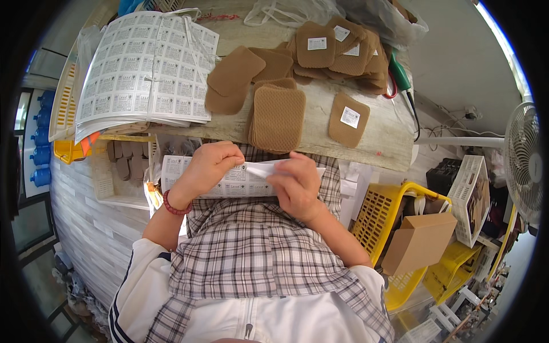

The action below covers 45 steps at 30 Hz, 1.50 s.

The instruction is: The person repeatedly peels small white labels from a sheet and affixes them to brown rectangular pads on a cluttered worktable. The person handles the pads one at a time, placing each labeled pad into a growing stack.

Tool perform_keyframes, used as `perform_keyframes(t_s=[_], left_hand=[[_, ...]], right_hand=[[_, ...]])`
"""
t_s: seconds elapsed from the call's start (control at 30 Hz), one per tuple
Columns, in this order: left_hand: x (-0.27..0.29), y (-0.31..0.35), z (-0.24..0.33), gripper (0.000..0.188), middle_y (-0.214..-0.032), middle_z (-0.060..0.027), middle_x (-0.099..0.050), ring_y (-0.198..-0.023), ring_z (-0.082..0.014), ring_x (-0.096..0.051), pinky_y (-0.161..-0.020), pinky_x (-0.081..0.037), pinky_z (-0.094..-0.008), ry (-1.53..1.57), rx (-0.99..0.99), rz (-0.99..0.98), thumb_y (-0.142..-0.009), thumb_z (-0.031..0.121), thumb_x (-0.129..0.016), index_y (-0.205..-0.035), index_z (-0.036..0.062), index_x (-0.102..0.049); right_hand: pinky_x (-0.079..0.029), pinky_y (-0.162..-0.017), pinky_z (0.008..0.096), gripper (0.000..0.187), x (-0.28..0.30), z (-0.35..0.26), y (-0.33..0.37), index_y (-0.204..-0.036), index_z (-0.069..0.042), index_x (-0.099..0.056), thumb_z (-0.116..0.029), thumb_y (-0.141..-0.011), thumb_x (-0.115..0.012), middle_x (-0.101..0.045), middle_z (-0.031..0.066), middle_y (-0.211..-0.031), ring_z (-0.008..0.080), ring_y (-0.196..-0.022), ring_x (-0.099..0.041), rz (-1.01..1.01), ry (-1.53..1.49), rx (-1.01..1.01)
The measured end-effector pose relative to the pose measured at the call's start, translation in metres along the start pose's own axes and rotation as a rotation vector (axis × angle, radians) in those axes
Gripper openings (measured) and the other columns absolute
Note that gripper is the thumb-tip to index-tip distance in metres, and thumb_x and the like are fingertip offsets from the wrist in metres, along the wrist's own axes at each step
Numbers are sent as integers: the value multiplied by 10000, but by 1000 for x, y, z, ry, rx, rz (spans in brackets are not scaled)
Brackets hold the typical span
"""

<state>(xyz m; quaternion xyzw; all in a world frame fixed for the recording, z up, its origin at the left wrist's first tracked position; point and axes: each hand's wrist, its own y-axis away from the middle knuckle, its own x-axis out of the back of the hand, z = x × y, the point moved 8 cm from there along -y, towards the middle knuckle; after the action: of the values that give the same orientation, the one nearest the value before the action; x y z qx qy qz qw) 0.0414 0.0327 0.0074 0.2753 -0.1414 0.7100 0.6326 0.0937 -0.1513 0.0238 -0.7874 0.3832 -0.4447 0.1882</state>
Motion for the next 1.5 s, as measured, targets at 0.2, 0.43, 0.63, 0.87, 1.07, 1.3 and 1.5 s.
perform_keyframes(t_s=[0.2,0.43,0.63,0.87,1.07,1.3,1.5], left_hand=[[-4,-12,4,79,-945,-124,-646,-918,-307,-628,-816,-490,-396,-195,-111,49,-918,80,-610,-917,21,-663],[-20,-12,47,48,-1338,-231,-575,-1337,-399,-496,-1116,-387,-522,-360,-519,191,-880,30,-598,-864,-14,-589],[-26,-16,41,51,-1372,-265,-551,-1379,-408,-467,-1162,-352,-547,-384,-497,154,-854,11,-590,-852,-39,-579],[-28,-17,41,104,-1361,-281,-545,-1381,-414,-458,-1170,-341,-545,-417,-507,128,-864,33,-553,-907,-51,-597],[-28,-19,40,23,-1385,-277,-527,-1394,-417,-444,-1166,-347,-555,-368,-495,128,-828,-26,-566,-842,-43,-574],[-26,-20,39,84,-1412,-281,-500,-1389,-423,-445,-1164,-350,-550,-329,-456,118,-871,28,-544,-866,-46,-583],[-30,-22,40,28,-1484,-268,-452,-1415,-413,-414,-1172,-329,-563,-363,-462,90,-828,-6,-565,-839,-29,-577]], right_hand=[[-521,-906,388,92,27,27,0,-918,-53,-666,1,-856,-709,-620,80,-1058,217,-1006,-612,285,-784,-467],[-463,-749,223,51,3,124,-46,-996,-13,-607,-46,-980,-643,-604,-4,-859,76,-801,-551,86,-644,-801],[-439,-709,213,41,-22,137,-48,-998,-20,-615,-57,-999,-633,-592,-37,-857,55,-783,-514,-11,-485,-791],[-448,-748,205,58,-22,134,-45,-987,-12,-616,-59,-988,-650,-604,-35,-885,48,-824,-524,-1,-425,-811],[-453,-746,206,59,-22,130,-46,-993,-13,-617,-57,-982,-657,-610,-33,-886,50,-816,-527,0,-388,-801],[-482,-695,240,41,-20,127,-49,-976,8,-624,-16,-961,-653,-645,16,-824,75,-757,-568,32,-331,-758],[-466,-716,218,50,-20,125,-50,-982,-2,-621,-39,-974,-654,-620,-23,-851,53,-785,-539,10,-323,-772]])
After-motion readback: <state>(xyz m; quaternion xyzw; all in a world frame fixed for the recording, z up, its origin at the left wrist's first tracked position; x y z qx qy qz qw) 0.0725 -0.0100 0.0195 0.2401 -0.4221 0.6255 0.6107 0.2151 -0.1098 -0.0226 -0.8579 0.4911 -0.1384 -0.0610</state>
